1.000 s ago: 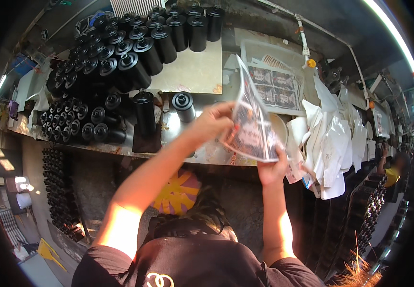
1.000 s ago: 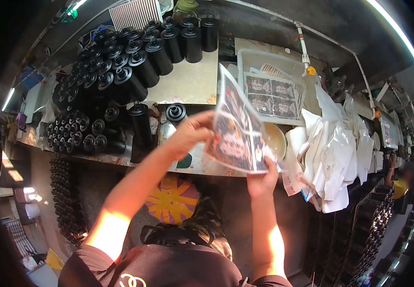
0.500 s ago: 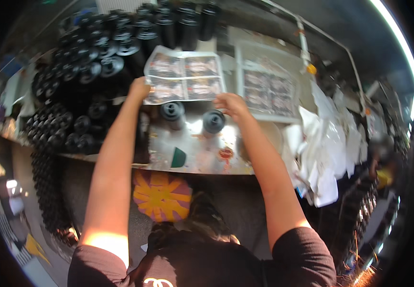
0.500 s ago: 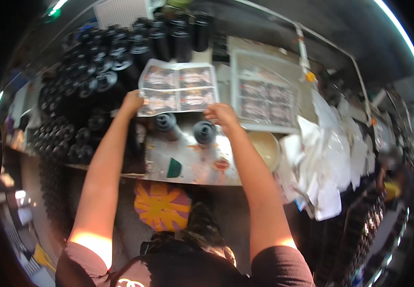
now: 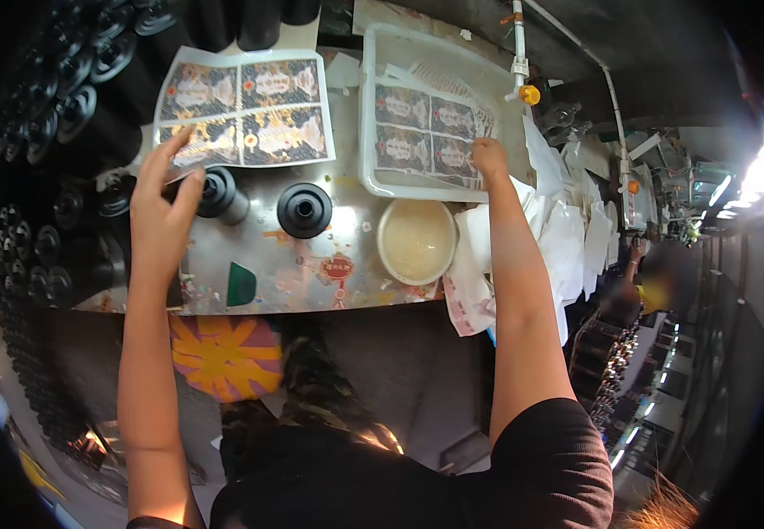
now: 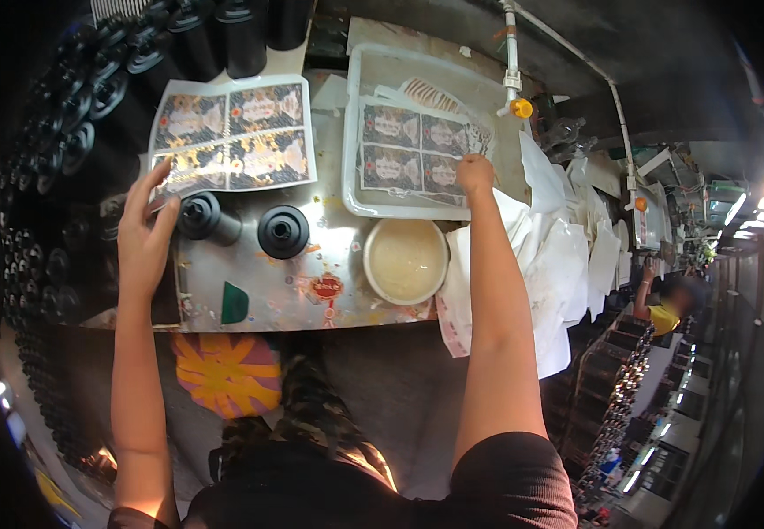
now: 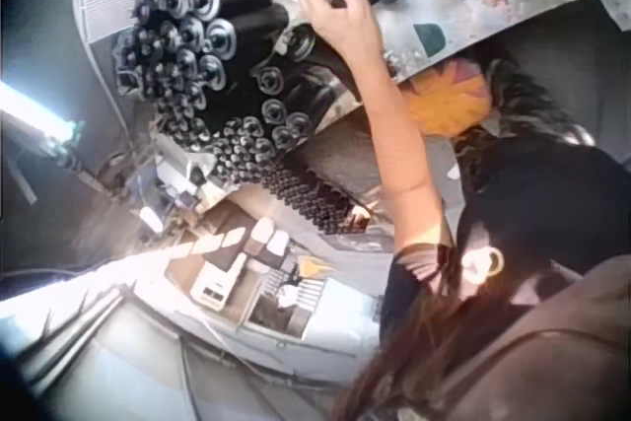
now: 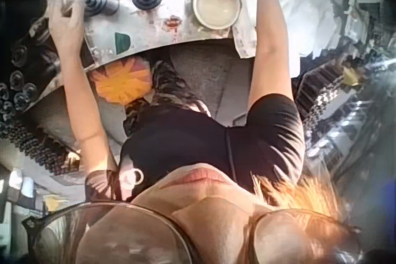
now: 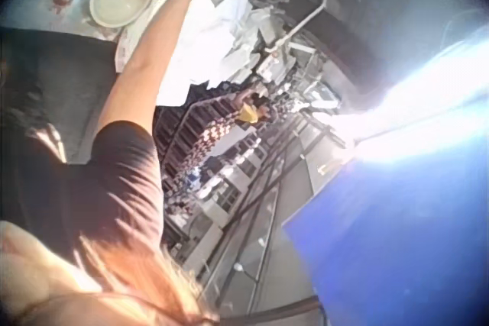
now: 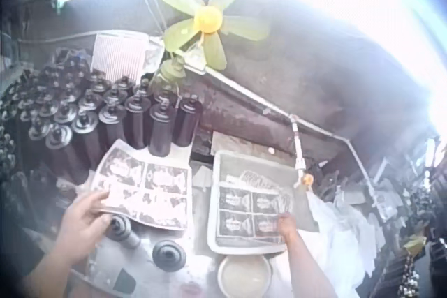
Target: The person moves black cylindrical containers on a metal workbench, then applies printed labels to the containers one at a time. The person smooths each label onto the container surface and places the labeled container back on the bench.
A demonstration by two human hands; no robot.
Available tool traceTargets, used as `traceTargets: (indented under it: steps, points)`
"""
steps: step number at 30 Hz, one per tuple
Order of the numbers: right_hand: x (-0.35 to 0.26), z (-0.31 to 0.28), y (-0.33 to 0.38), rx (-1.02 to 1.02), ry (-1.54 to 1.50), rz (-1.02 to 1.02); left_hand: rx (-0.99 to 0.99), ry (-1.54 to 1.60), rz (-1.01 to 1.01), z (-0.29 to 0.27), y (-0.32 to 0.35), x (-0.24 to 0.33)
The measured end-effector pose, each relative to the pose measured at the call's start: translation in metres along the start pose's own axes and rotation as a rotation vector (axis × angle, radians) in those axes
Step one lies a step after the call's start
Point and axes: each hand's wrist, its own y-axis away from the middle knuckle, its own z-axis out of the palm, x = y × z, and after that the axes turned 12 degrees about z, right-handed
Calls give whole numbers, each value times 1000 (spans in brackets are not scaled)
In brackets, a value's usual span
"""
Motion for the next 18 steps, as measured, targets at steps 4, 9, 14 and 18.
traceTargets:
  steps: [4,9,14,18]
  points:
    - [-10,11,-32,-88,810,-156,-135,270,-91,29,49,42]
    - [20,24,-48,-127,256,141,-330,529,-179,73,87,70]
    - [54,9,-77,-202,286,-12,-461,638,-200,84,107,66]
    - [14,24,-35,-213,440,67,-507,607,-238,84,118,55]
